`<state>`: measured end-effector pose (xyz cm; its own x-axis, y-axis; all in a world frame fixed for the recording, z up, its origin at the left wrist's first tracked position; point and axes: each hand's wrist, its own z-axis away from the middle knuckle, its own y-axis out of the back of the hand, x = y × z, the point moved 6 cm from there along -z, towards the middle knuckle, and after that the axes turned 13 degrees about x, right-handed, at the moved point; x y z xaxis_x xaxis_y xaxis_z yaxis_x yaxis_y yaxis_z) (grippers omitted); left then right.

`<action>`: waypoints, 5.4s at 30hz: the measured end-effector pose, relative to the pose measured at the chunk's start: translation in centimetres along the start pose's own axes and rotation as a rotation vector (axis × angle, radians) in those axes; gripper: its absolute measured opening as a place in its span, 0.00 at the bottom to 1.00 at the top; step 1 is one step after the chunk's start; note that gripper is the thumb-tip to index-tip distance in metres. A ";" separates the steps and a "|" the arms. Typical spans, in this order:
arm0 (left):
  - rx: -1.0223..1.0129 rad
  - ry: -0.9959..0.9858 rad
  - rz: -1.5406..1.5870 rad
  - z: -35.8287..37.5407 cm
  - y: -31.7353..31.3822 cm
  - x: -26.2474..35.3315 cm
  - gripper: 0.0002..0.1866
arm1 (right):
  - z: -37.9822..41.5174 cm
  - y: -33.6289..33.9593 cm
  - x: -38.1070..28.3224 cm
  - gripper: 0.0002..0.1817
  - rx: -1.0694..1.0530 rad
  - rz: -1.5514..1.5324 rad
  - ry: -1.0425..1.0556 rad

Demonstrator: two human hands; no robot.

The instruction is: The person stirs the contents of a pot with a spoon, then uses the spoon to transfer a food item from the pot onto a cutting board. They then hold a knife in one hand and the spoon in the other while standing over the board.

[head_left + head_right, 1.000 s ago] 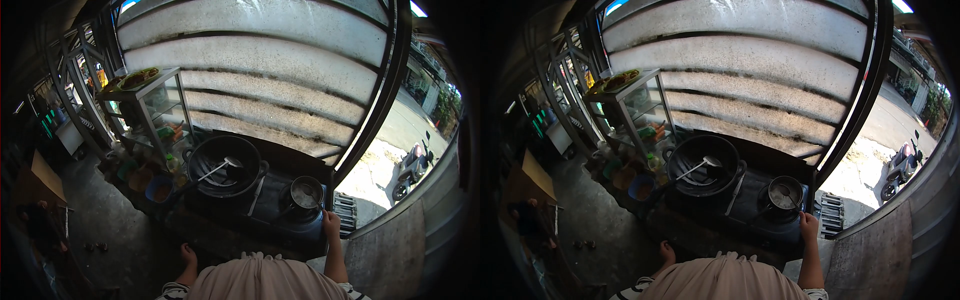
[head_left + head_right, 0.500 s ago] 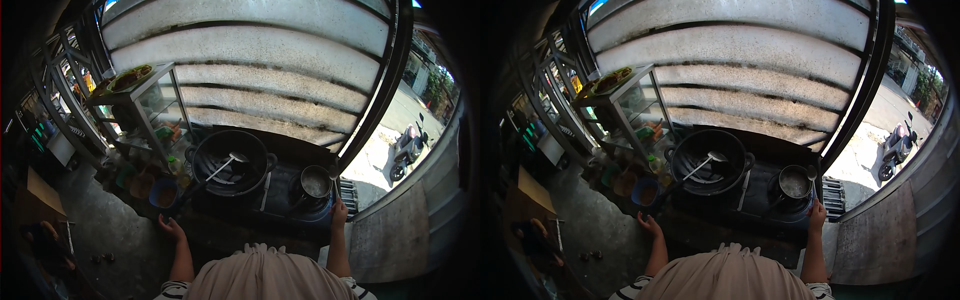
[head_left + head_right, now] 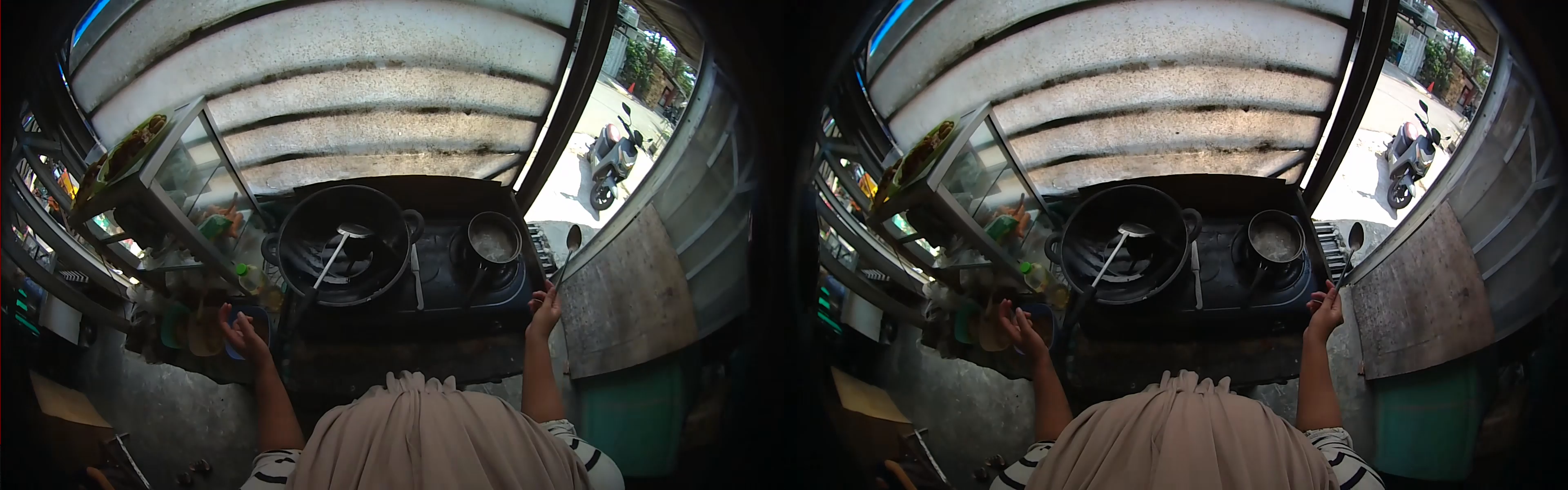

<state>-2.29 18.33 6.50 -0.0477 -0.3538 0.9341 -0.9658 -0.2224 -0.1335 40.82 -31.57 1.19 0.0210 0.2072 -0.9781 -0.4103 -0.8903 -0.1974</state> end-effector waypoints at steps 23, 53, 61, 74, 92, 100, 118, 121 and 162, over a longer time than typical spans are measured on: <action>-0.190 0.085 0.150 -0.8 -0.3 -0.2 0.16 | 0.3 8.0 2.0 0.12 0.431 -0.182 -0.301; 0.006 0.173 0.087 -4.2 3.3 0.2 0.18 | 4.0 4.6 15.7 0.08 0.042 0.196 -0.713; 0.020 0.147 0.132 -5.0 3.4 -0.8 0.17 | 3.7 5.1 16.8 0.11 0.071 0.439 -0.513; 0.004 0.123 0.080 -5.6 2.6 0.6 0.15 | 2.3 5.3 19.1 0.18 0.072 0.455 -0.378; -0.003 0.144 0.080 -5.9 1.5 0.4 0.16 | 2.1 5.5 19.2 0.20 0.102 0.465 -0.310; -0.003 0.154 0.078 -6.0 1.4 0.2 0.16 | 2.2 5.3 19.3 0.21 0.088 0.400 -0.328; 0.012 0.138 0.121 -6.7 1.1 -1.0 0.16 | 2.8 5.0 18.4 0.22 0.130 0.412 -0.331; 0.019 0.137 0.109 -6.9 1.1 -1.2 0.16 | 2.8 5.0 18.6 0.21 0.119 0.420 -0.327; -0.303 0.323 -0.042 -2.0 3.5 -3.5 0.11 | 5.6 10.6 21.5 0.35 0.108 0.849 -0.013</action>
<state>-6.02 20.62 3.46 -0.0372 -0.0375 0.9986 -0.9974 0.0631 -0.0348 31.86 -34.30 -21.55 -0.3427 -0.5071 -0.7909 -0.3667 -0.7029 0.6095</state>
